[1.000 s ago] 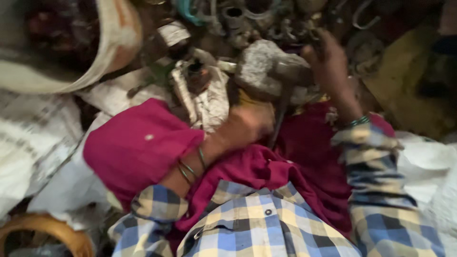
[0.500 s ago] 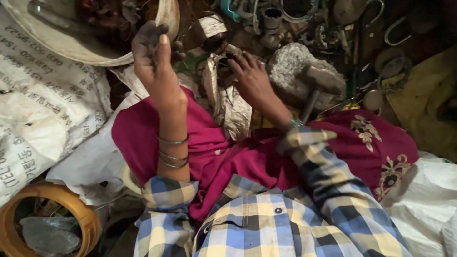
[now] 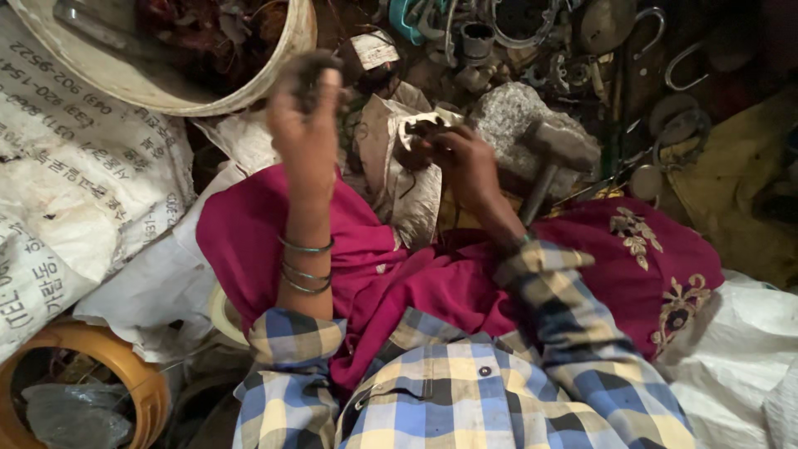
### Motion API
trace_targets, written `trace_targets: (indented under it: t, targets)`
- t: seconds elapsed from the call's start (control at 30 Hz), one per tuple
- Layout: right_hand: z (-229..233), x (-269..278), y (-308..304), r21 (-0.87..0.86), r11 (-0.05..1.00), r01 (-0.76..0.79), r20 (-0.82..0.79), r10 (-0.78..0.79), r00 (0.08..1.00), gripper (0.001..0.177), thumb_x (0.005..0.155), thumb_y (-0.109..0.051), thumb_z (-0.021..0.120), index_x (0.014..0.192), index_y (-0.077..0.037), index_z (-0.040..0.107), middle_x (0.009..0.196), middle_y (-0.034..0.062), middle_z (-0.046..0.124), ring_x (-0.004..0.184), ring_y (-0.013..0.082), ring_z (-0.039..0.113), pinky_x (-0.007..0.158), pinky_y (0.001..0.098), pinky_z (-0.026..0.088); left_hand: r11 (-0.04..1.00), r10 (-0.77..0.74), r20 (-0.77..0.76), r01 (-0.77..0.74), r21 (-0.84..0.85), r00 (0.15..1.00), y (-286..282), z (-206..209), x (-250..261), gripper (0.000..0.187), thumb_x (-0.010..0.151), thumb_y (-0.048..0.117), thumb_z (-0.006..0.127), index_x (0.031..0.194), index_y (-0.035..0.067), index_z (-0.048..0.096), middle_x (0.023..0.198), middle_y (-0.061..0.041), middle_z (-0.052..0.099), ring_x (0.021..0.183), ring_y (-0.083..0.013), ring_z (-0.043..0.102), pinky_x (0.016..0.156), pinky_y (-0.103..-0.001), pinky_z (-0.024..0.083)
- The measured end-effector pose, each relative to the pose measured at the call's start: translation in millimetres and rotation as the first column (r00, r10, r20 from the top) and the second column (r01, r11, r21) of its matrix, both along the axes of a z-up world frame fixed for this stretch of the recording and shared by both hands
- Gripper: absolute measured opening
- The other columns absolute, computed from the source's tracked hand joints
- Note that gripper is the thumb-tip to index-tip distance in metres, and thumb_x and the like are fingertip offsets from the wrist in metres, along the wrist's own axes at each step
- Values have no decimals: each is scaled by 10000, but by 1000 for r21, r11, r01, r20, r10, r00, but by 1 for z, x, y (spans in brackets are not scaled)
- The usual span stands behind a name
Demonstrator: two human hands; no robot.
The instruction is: The person sits cross-legged and uses a hammer and a metal rod to repeatedly strike a small cylindrical electrical component, likely a motor or generator, to dislodge or reshape internal parts. The person frequently rotates the component and inspects the interior between strikes.
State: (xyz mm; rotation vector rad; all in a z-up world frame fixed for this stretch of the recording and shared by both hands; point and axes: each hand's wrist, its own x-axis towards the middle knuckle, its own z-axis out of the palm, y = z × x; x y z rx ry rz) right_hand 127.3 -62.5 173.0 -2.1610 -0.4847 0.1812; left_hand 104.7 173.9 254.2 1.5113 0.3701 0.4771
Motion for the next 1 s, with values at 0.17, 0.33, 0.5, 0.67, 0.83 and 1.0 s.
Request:
trace_targets:
  t: [0.17,0.33,0.5,0.67,0.83,1.0]
  targets:
    - [41,-12,-44,213,974,74,45,-86,995,299,834,-37,847,1115,-27,747,1172,93,721,1020,199,745,868,315,641,887,-339,-178,377,266,924,-36,3,4,384,954,279,800,1276,118,668,1112,-36,755,992,-174,731,857,-311,609]
    - [72,-16,-94,296,922,249,-58,-242,968,237,855,33,829,1077,30,747,1068,56,750,980,126,692,868,277,573,690,-616,-124,609,391,778,-73,-5,4,786,900,409,876,1527,143,486,1524,-158,554,1443,-341,523,1179,-444,443]
    - [57,-24,-128,502,765,404,-311,-277,909,155,928,30,769,1079,22,736,985,20,739,898,86,660,820,243,546,646,-707,-71,684,339,704,-122,-41,1,1071,829,434,908,1635,139,268,1635,-215,372,1512,-399,374,1207,-476,355]
    - [27,-34,-136,580,692,430,-323,-290,901,181,911,21,779,1086,2,737,1007,18,729,916,82,658,819,246,543,735,-629,-143,645,212,764,-175,-79,3,1097,789,473,897,1603,83,273,1515,-214,515,1400,-317,526,1142,-422,436]
    - [19,-23,-138,471,762,445,-296,-338,893,213,898,-33,811,1096,19,754,1016,29,756,927,86,678,827,254,563,778,-583,-242,619,108,776,-180,-92,15,982,835,456,851,1576,55,349,1384,-177,685,1293,-270,682,1086,-367,533]
    - [30,-25,-130,209,901,380,98,-406,909,246,884,-82,856,1092,0,754,983,109,757,870,172,720,760,296,564,652,-521,-199,538,535,830,-171,-93,19,933,897,421,870,1598,54,375,1506,-248,552,1391,-404,540,1125,-442,469]
